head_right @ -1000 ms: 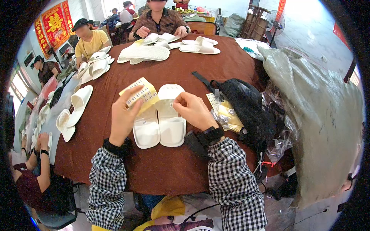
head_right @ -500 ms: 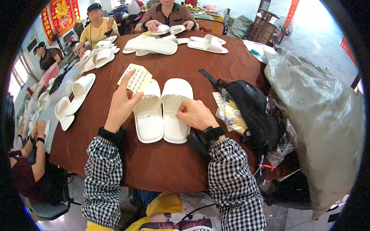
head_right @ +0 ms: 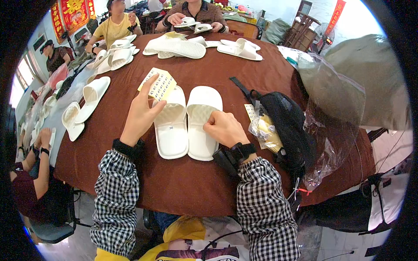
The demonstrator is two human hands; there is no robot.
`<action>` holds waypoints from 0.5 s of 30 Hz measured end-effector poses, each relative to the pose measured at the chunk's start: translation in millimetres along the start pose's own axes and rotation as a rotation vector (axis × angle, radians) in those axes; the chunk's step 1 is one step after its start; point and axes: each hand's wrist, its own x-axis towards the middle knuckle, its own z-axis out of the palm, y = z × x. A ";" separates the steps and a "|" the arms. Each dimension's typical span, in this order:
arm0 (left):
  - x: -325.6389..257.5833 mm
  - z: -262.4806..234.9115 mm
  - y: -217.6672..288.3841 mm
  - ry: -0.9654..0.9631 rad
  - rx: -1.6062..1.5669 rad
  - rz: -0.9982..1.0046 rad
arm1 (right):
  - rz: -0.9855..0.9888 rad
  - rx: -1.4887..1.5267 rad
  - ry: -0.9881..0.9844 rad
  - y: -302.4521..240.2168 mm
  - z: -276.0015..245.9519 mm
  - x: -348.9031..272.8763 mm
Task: Applying size labels to white sandals and placing them into plastic bags for packaging.
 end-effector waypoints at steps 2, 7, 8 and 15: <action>-0.9 0.4 -2.1 0.007 0.009 0.009 | -0.007 0.004 0.002 1.1 2.1 0.8; 0.4 2.5 -0.1 0.032 -0.037 0.000 | -0.005 0.005 0.000 0.4 0.2 -0.9; 0.4 2.3 0.3 0.033 -0.040 0.001 | -0.006 0.005 -0.001 -0.8 -0.1 -1.3; 1.6 4.2 -3.9 0.039 -0.011 0.027 | 0.019 -0.122 0.008 -5.6 0.6 -1.6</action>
